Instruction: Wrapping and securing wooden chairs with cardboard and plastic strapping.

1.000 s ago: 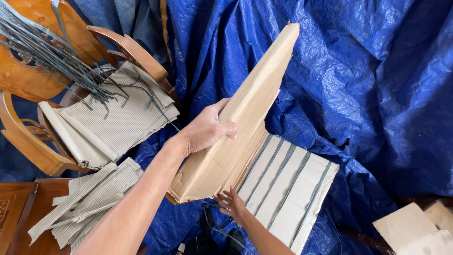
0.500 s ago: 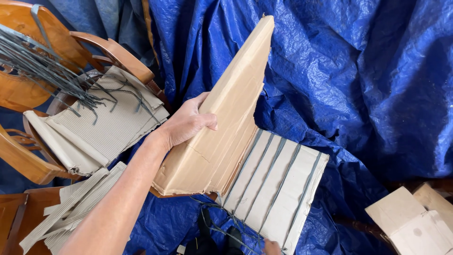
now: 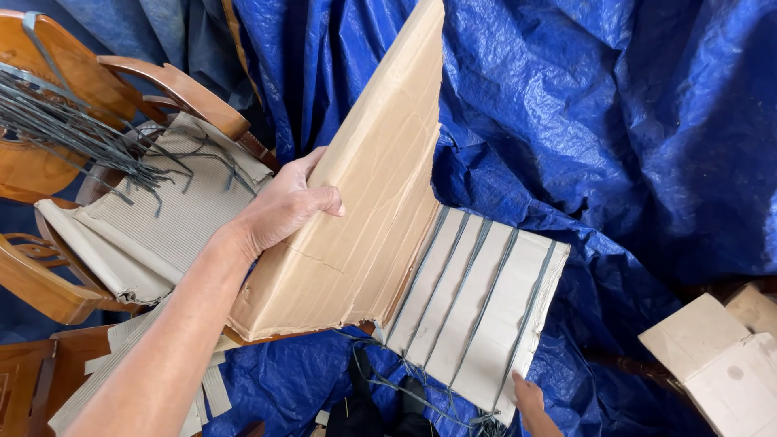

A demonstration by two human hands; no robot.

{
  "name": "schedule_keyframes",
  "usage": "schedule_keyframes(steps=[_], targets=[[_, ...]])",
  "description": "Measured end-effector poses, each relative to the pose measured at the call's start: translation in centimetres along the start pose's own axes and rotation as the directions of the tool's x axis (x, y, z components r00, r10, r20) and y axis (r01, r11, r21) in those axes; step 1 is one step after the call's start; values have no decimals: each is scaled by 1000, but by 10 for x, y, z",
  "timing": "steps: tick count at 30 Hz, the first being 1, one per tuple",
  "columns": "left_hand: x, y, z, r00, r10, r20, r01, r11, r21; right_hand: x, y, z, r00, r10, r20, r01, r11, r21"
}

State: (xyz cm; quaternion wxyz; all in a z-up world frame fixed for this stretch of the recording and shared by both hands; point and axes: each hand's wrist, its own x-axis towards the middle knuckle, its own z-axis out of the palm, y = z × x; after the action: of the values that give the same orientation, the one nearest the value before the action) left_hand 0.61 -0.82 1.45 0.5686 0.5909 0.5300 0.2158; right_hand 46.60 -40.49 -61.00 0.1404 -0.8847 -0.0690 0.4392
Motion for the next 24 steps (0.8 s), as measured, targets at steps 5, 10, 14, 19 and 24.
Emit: schedule_keyframes(steps=[5,10,14,19,24], targets=[[3,-5,-2,1000,24,12,-23,999,-25,7,8,7,997,63,47,-73,961,267],[3,-6,-3,999,44,29,-43,999,-25,6,11,9,994,77,72,-94,960,262],[5,-6,-6,997,56,51,-54,997,-46,-13,-4,5,988,94,121,-123,957,265],[4,-4,-6,997,48,57,-44,998,-53,-18,-17,5,983,98,156,-133,964,232],[4,-11,-20,995,53,80,-53,999,-1,18,-2,8,992,-38,122,25,994,108]])
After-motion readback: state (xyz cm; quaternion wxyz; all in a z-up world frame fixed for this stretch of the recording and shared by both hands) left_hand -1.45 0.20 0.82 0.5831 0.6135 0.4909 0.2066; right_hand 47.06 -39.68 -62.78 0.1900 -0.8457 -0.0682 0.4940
